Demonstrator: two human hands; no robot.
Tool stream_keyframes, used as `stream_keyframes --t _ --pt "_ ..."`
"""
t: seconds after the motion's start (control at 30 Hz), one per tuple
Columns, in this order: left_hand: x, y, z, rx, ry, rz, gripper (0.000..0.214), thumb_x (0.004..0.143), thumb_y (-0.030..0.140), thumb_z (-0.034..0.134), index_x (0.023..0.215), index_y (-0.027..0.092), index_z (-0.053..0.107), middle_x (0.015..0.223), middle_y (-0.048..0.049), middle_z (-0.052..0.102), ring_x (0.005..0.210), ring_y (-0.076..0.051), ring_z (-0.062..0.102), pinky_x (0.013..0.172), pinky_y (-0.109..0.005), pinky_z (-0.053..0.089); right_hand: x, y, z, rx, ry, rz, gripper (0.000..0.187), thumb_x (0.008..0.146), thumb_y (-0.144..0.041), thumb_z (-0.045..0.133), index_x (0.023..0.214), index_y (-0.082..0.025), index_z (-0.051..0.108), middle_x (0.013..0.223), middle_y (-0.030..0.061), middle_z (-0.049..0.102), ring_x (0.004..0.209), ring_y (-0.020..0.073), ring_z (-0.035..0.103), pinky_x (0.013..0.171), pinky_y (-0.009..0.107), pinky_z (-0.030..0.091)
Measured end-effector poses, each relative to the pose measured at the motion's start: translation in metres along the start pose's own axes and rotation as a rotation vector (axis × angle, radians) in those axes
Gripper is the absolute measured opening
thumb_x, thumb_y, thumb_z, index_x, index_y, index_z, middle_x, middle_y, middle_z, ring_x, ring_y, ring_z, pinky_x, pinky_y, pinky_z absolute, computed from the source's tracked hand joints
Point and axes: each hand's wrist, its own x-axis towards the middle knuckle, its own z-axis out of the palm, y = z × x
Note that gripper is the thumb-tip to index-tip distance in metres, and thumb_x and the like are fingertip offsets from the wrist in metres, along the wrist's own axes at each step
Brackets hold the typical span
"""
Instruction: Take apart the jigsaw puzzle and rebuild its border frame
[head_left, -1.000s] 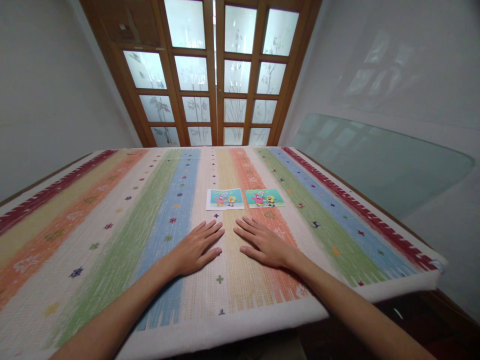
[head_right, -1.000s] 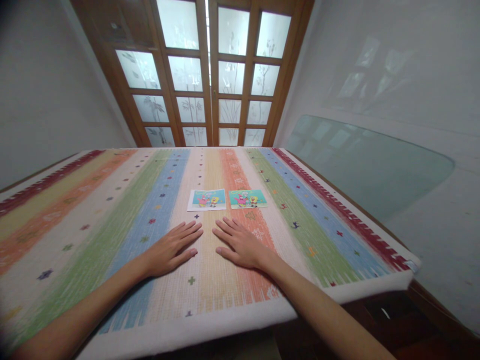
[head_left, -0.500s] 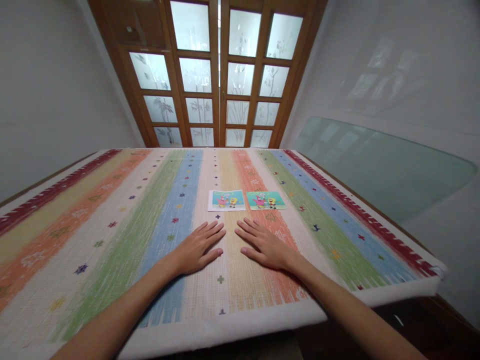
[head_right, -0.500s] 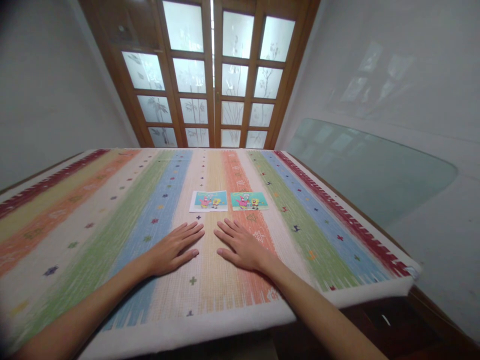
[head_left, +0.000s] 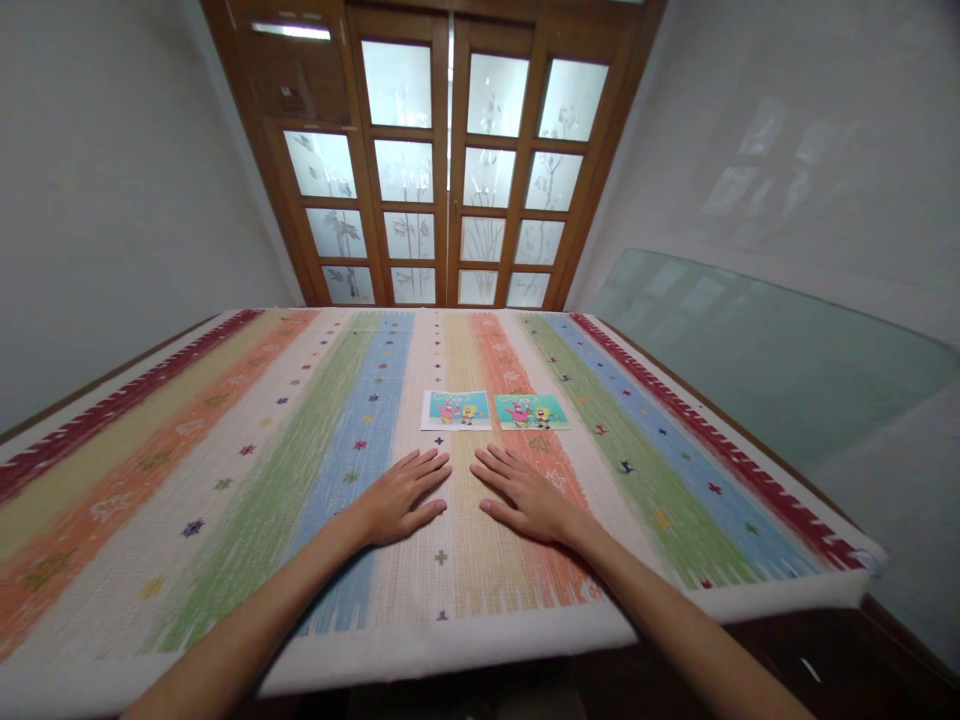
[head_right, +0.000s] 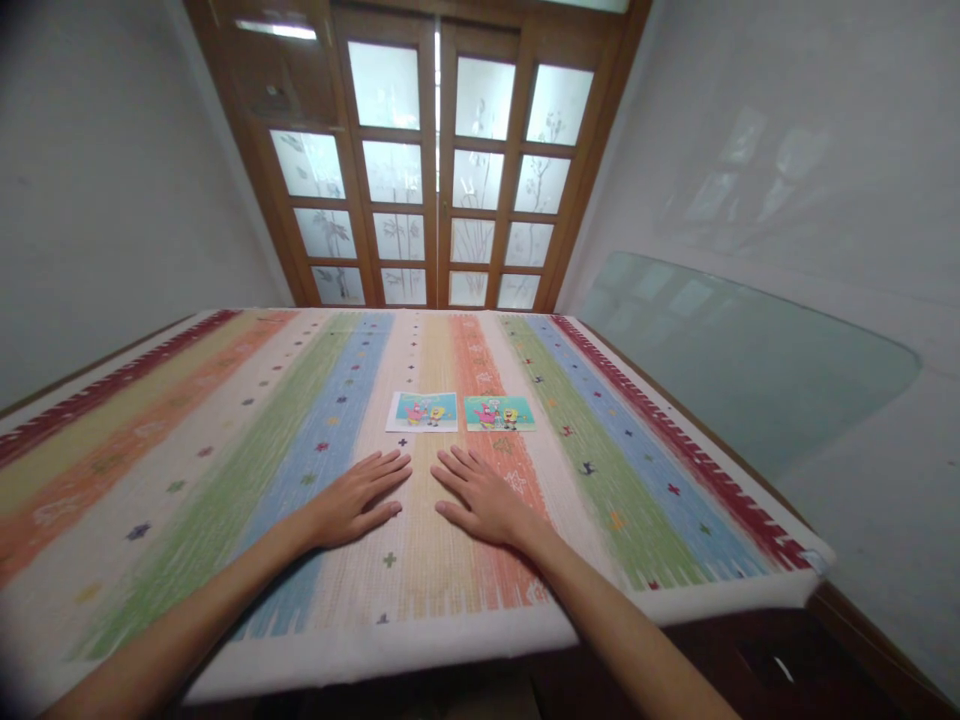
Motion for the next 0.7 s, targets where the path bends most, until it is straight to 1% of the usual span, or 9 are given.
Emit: stream_keyframes --t 0.1,0.2,0.27,0.33,0.4,0.5,0.57,0.6,0.7 --pt "-0.003 0.002 0.003 0.060 0.095 0.001 0.052 0.105 0.046 0.043 0.149 0.019 0.051 0.154 -0.0138 0.051 0.146 -0.029 0.044 0.121 -0.052 0.036 0.000 0.003 0.003 -0.007 0.019 -0.012 0.058 0.105 -0.048 0.046 0.156 -0.021 0.044 0.164 0.0125 0.035 0.155 0.0311 0.027 0.125 0.057 0.026" --pt "-0.016 0.007 0.004 0.137 0.225 -0.025 0.044 0.103 0.035 0.046 0.141 0.016 0.058 0.143 -0.0160 0.062 0.135 -0.030 0.056 0.114 -0.052 0.044 0.000 0.006 0.008 -0.023 0.037 -0.019 0.058 0.105 -0.049 0.045 0.156 -0.021 0.046 0.164 0.0120 0.036 0.153 0.0321 0.030 0.124 0.057 0.029" --pt "-0.034 0.010 0.000 0.191 0.300 -0.055 0.040 0.102 0.032 0.048 0.136 0.015 0.062 0.136 -0.0159 0.067 0.129 -0.029 0.060 0.111 -0.050 0.047 0.000 0.007 0.010 -0.050 0.054 -0.023 0.058 0.105 -0.049 0.045 0.154 -0.020 0.048 0.162 0.0125 0.039 0.152 0.0324 0.033 0.123 0.056 0.030" --pt "-0.064 0.012 -0.009 0.251 0.377 -0.121 0.037 0.102 0.031 0.048 0.132 0.015 0.064 0.130 -0.0151 0.069 0.125 -0.028 0.062 0.109 -0.049 0.049 0.000 0.008 0.008 -0.097 0.078 -0.036 0.057 0.104 -0.049 0.044 0.152 -0.019 0.051 0.160 0.0138 0.044 0.150 0.0326 0.038 0.123 0.055 0.032" --pt "-0.106 0.012 -0.022 0.314 0.479 -0.246 0.036 0.101 0.031 0.048 0.129 0.016 0.065 0.126 -0.0138 0.071 0.119 -0.027 0.065 0.105 -0.047 0.051 0.002 0.008 0.004 -0.146 0.091 -0.073 0.055 0.105 -0.048 0.043 0.148 -0.017 0.055 0.155 0.0152 0.051 0.145 0.0324 0.044 0.120 0.054 0.036" --pt "-0.193 0.013 -0.043 0.449 0.624 -0.480 0.033 0.100 0.032 0.048 0.121 0.016 0.067 0.116 -0.0126 0.075 0.108 -0.027 0.069 0.099 -0.043 0.054 0.012 0.010 -0.004 -0.184 0.102 -0.148 0.049 0.105 -0.045 0.041 0.138 -0.016 0.064 0.142 0.0168 0.062 0.131 0.0326 0.056 0.111 0.054 0.044" --pt "-0.264 0.020 -0.051 0.583 0.639 -0.692 0.035 0.099 0.037 0.046 0.118 0.015 0.066 0.113 -0.0126 0.075 0.105 -0.029 0.069 0.100 -0.045 0.054 0.025 0.013 -0.004 -0.204 0.126 -0.194 0.044 0.105 -0.041 0.040 0.130 -0.018 0.068 0.131 0.0150 0.069 0.125 0.0313 0.059 0.107 0.051 0.047" --pt "-0.300 0.027 -0.053 0.653 0.636 -0.812 0.036 0.099 0.038 0.044 0.116 0.016 0.066 0.110 -0.0121 0.075 0.101 -0.030 0.070 0.098 -0.046 0.054 0.033 0.016 -0.002 -0.239 0.152 -0.222 0.043 0.106 -0.039 0.038 0.128 -0.018 0.068 0.130 0.0149 0.069 0.126 0.0319 0.058 0.107 0.052 0.046" --pt "-0.406 0.067 -0.046 0.794 0.516 -1.172 0.046 0.095 0.045 0.036 0.115 0.014 0.065 0.104 -0.0153 0.075 0.092 -0.035 0.071 0.090 -0.050 0.057 0.059 0.025 0.012 -0.362 0.247 -0.301 0.045 0.106 -0.033 0.033 0.129 -0.014 0.066 0.133 0.0175 0.067 0.133 0.0357 0.052 0.110 0.057 0.040"
